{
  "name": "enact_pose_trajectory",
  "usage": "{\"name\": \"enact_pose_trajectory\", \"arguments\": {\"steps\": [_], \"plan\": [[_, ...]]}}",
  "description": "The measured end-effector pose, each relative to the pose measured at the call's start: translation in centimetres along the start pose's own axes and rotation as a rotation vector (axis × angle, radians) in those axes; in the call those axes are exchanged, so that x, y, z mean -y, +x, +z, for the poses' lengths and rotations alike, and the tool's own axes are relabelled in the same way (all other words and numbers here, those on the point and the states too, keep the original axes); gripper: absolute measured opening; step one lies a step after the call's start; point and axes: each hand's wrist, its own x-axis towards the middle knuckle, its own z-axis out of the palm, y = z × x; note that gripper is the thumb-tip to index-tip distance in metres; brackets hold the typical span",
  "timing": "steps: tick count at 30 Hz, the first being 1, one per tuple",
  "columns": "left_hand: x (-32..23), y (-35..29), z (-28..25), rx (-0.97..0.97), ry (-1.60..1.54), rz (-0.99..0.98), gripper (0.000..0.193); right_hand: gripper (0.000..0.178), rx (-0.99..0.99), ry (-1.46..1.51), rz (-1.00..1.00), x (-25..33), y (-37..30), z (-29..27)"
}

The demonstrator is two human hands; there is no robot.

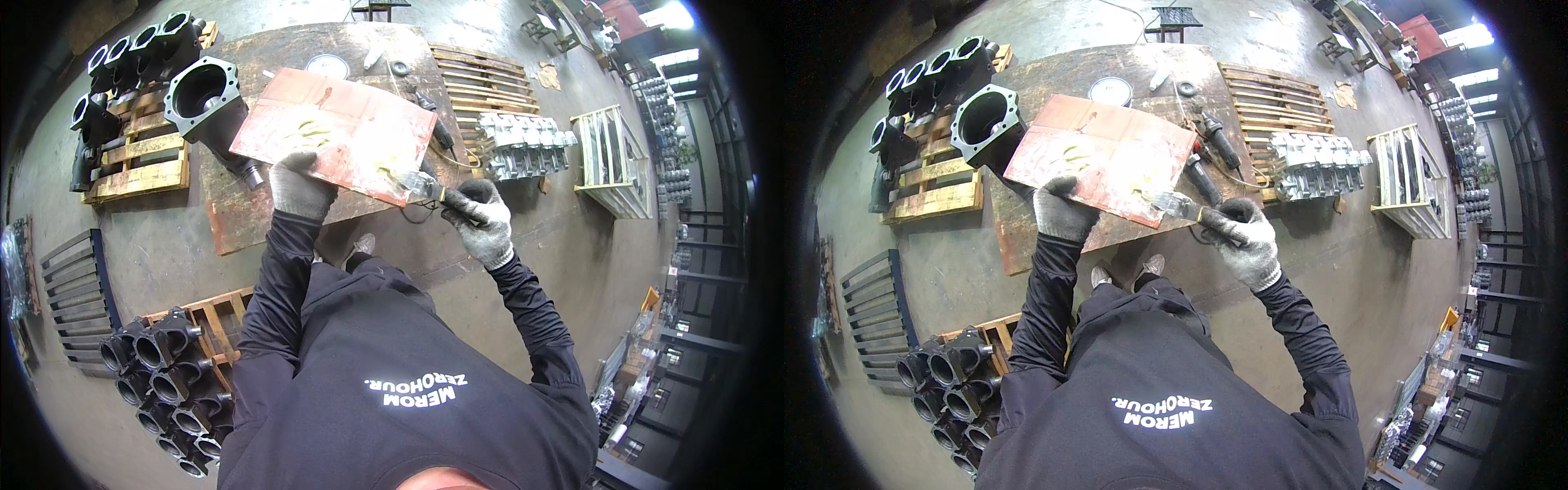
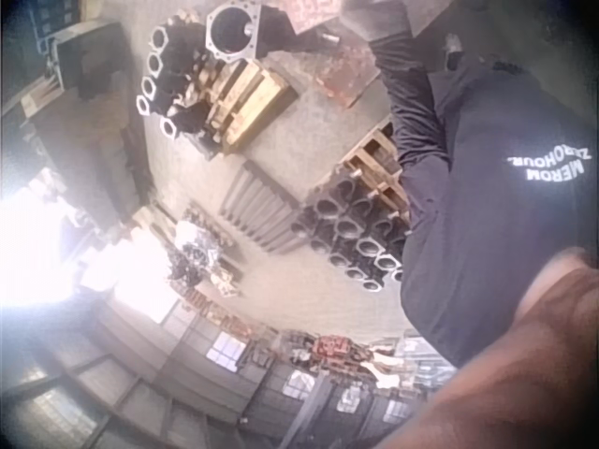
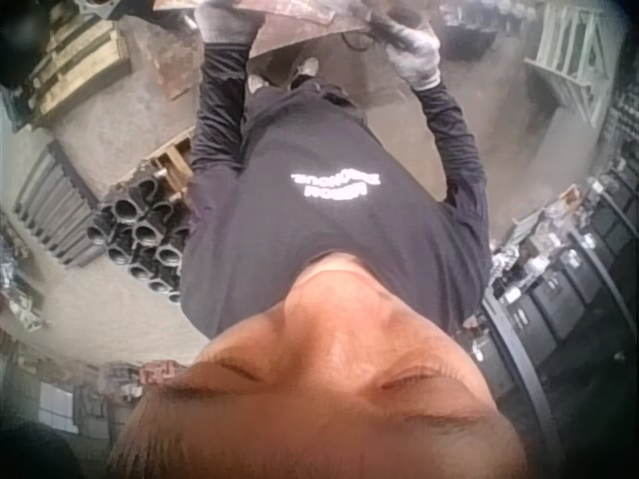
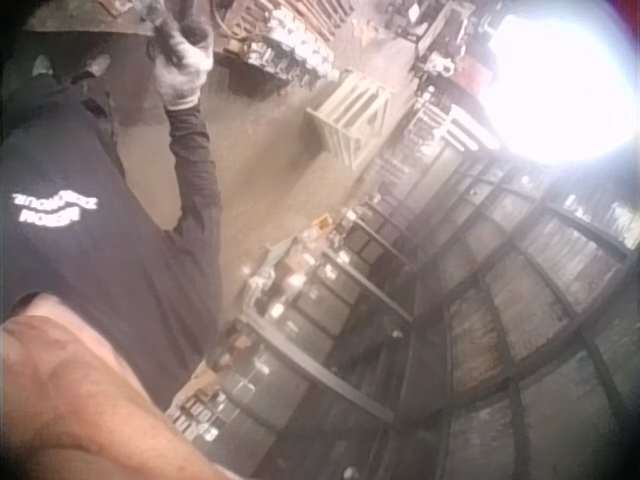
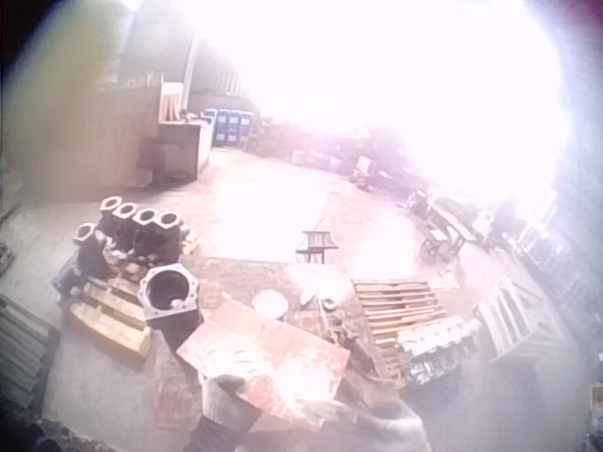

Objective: The person scoops a white paste from a red board using a putty knife and applies it to the exterior surface of a large black metal pipe component. They rotate the component to reach different areas and continue spreading the paste along the body and flange.

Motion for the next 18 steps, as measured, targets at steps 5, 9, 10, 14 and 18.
{"name": "enact_pose_trajectory", "arguments": {"steps": [5, 9, 10, 14, 18], "plan": [[-0.5, 0.4, -0.9, 0.079, -0.037, -0.034, 0.054, 0.045, 0.011, -0.049, -0.022, -0.3, -0.4, -1.2], [-1.0, 0.7, -1.5, 0.109, -0.016, -0.008, 0.053, 0.045, 0.014, -0.064, -0.002, -0.7, -0.3, -2.3], [-1.1, 0.8, -1.6, 0.119, -0.035, -0.016, 0.053, 0.045, 0.004, -0.077, -0.015, -0.6, -0.1, -2.7], [-1.2, 0.6, -1.7, 0.187, -0.064, -0.011, 0.051, 0.043, -0.04, -0.073, -0.029, 0.4, 1.3, -4.5], [-1.1, 0.4, -0.9, 0.079, 0.24, 0.095, 0.052, 0.038, 0.055, 0.05, 0.025, 1.1, 4.3, -5.4]]}}
